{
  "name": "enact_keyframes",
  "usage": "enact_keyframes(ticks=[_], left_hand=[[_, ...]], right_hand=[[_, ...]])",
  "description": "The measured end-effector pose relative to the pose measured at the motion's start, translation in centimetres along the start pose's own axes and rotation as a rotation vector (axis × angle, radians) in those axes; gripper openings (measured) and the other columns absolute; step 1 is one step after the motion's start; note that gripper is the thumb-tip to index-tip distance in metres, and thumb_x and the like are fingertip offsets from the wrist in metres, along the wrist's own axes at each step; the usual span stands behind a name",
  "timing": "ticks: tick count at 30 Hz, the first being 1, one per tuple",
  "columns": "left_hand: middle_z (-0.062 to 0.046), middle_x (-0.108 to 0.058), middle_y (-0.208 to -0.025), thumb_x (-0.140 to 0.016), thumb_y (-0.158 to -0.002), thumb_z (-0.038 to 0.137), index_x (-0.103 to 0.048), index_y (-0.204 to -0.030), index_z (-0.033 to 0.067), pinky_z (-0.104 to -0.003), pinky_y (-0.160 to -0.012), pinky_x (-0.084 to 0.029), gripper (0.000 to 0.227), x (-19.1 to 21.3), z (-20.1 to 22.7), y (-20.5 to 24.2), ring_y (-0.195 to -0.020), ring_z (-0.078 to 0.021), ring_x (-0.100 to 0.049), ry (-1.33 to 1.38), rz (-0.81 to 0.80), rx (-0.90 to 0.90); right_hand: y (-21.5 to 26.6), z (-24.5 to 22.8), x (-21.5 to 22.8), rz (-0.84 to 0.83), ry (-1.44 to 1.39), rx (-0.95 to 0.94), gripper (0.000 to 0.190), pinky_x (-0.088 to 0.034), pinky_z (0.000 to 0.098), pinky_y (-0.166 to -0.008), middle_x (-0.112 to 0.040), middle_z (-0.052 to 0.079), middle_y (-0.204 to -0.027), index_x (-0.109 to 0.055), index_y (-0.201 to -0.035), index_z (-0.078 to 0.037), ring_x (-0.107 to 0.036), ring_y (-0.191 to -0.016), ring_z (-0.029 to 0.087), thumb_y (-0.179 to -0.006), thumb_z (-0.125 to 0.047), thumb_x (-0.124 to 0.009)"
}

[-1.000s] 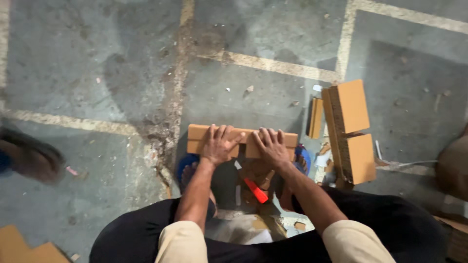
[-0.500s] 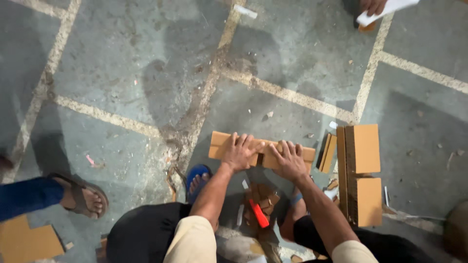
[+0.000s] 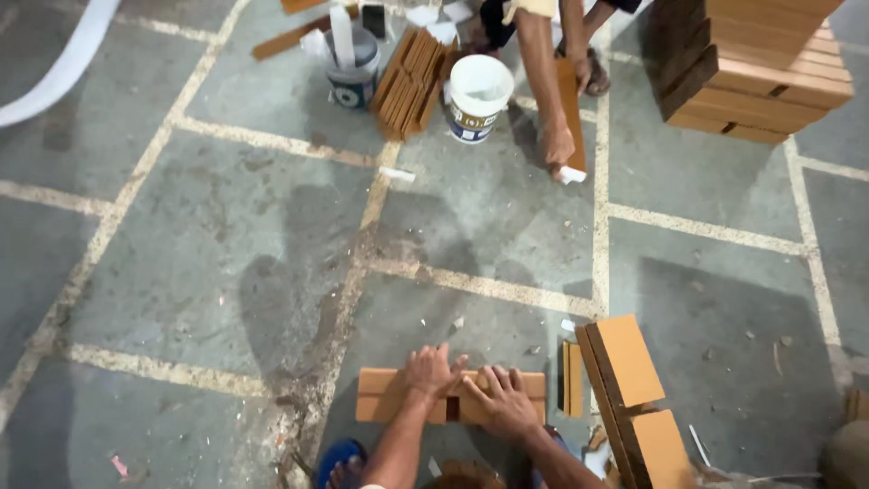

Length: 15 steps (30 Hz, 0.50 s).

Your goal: The person sits on the floor and assembles flat cardboard pieces into box shapes by folding and interlocking the flaps. They repeatedly pick up new pieces, fold them, and press the edges to form the box structure.

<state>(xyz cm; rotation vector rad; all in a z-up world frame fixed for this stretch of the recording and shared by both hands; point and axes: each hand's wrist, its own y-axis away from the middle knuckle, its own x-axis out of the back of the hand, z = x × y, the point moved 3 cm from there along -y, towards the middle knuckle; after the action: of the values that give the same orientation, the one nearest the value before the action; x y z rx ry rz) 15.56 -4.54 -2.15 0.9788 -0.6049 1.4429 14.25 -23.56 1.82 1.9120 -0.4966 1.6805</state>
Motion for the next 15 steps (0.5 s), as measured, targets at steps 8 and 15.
enact_keyframes(ticks=[8, 15], left_hand=[[-0.015, -0.073, -0.104, -0.043, -0.095, 0.074, -0.063, -0.126, 0.0111, -0.052, -0.095, -0.048, 0.072, 5.4, -1.5, 1.4, -0.099, -0.0316, -0.069, -0.106, -0.073, 0.009], [-0.010, -0.067, -0.130, -0.046, -0.092, 0.060, -0.060, -0.139, 0.0237, -0.054, -0.102, -0.049, 0.061, 8.4, -11.9, 6.1, -0.120, -0.0346, -0.063, -0.101, 0.214, 0.514]], right_hand=[[-0.3, -1.1, 2.5, -0.103, -0.106, -0.045, 0.099, -0.016, 0.0642, -0.111, -0.035, 0.021, -0.149, -0.032, -0.156, -0.021, -0.027, -0.142, 0.041, -0.071, -0.032, -0.082], [-0.2, -1.2, 3.4, -0.175, -0.202, -0.092, 0.097, -0.013, 0.0614, -0.115, -0.033, 0.019, -0.150, -0.030, -0.154, -0.024, -0.024, -0.144, 0.039, -0.075, -0.043, -0.082]])
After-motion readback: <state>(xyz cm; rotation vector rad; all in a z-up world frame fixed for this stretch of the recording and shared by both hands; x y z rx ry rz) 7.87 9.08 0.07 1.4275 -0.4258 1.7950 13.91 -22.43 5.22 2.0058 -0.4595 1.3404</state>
